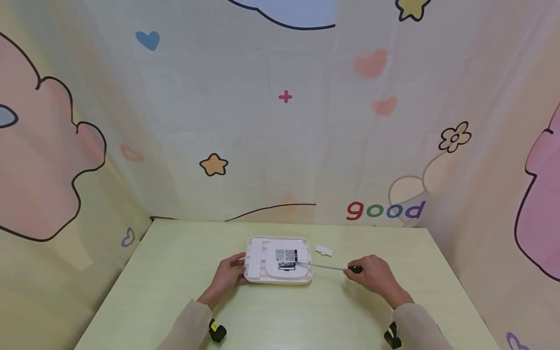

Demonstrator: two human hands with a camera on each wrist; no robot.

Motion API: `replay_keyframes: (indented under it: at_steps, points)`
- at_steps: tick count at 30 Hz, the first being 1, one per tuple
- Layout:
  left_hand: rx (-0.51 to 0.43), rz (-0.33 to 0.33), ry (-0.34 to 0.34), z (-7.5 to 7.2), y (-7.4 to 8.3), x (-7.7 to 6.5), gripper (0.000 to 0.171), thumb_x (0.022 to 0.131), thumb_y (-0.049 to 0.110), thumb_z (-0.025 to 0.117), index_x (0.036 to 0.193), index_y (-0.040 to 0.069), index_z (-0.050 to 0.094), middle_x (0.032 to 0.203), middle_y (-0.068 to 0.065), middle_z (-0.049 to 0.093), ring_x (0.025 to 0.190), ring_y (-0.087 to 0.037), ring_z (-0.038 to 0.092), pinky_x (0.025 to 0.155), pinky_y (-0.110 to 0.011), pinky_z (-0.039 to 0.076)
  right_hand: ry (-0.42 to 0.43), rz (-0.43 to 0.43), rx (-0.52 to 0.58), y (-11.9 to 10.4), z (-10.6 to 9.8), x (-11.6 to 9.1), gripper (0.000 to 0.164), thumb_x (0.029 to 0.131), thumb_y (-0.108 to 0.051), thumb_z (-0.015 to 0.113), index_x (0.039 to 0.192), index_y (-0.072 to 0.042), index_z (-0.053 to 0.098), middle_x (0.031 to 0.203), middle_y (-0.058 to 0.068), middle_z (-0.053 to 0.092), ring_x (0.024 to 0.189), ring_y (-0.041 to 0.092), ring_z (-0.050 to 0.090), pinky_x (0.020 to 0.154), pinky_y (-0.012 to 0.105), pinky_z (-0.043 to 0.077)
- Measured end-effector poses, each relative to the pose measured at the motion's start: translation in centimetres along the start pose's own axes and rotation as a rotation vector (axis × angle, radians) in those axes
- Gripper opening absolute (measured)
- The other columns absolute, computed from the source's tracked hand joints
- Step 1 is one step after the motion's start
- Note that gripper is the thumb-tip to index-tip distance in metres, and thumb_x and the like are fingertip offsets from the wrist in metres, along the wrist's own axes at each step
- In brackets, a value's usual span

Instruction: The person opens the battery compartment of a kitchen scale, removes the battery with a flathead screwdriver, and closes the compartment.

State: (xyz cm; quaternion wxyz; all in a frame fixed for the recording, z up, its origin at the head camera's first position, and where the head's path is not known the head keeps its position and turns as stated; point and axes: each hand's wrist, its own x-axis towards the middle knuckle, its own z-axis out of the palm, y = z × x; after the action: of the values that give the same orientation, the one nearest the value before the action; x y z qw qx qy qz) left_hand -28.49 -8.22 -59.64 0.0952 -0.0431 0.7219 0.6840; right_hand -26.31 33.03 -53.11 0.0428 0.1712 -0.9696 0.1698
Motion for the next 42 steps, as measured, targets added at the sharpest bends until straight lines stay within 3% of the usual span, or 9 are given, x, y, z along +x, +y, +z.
replay_keyframes:
  at_steps: [11, 21, 31, 42]
  points:
    - [-0.007, 0.015, -0.004, 0.0, -0.2, 0.0, 0.05, 0.093, -0.006, 0.049, 0.142, -0.001, 0.048, 0.122, -0.024, 0.054, 0.086, -0.018, 0.063, 0.068, -0.031, 0.06, 0.011, 0.013, -0.046, -0.5, -1.0, -0.3, 0.021, 0.086, -0.034, 0.073, 0.094, -0.016, 0.079, 0.084, -0.004, 0.074, 0.068, 0.006, 0.058, 0.063, 0.031, 0.05]
    - [-0.044, -0.004, -0.013, 0.0, 0.2, 0.0, 0.051, 0.093, -0.005, 0.05, 0.144, -0.001, 0.046, 0.124, -0.024, 0.053, 0.088, -0.019, 0.063, 0.069, -0.031, 0.06, 0.045, -0.037, -0.089, -1.6, -3.2, -0.4, 0.017, 0.086, -0.036, 0.073, 0.092, -0.021, 0.078, 0.076, -0.012, 0.07, 0.061, -0.001, 0.051, 0.057, 0.025, 0.045]
    - [-0.043, 0.002, -0.011, 0.0, -0.2, -0.1, 0.051, 0.093, -0.006, 0.05, 0.143, -0.001, 0.046, 0.123, -0.023, 0.053, 0.088, -0.019, 0.062, 0.069, -0.033, 0.06, 0.078, -0.118, -0.133, -2.9, -5.4, -0.1, 0.013, 0.084, -0.033, 0.075, 0.087, -0.021, 0.076, 0.072, -0.016, 0.067, 0.06, -0.003, 0.046, 0.054, 0.02, 0.039]
    - [-0.029, 0.011, 0.004, 0.1, -0.2, 0.2, 0.051, 0.092, -0.006, 0.05, 0.143, -0.001, 0.047, 0.122, -0.022, 0.054, 0.087, -0.018, 0.062, 0.068, -0.033, 0.06, 0.073, -0.152, -0.19, -3.6, -7.2, 0.4, 0.012, 0.083, -0.033, 0.076, 0.086, -0.021, 0.076, 0.068, -0.017, 0.063, 0.058, -0.002, 0.043, 0.05, 0.018, 0.035]
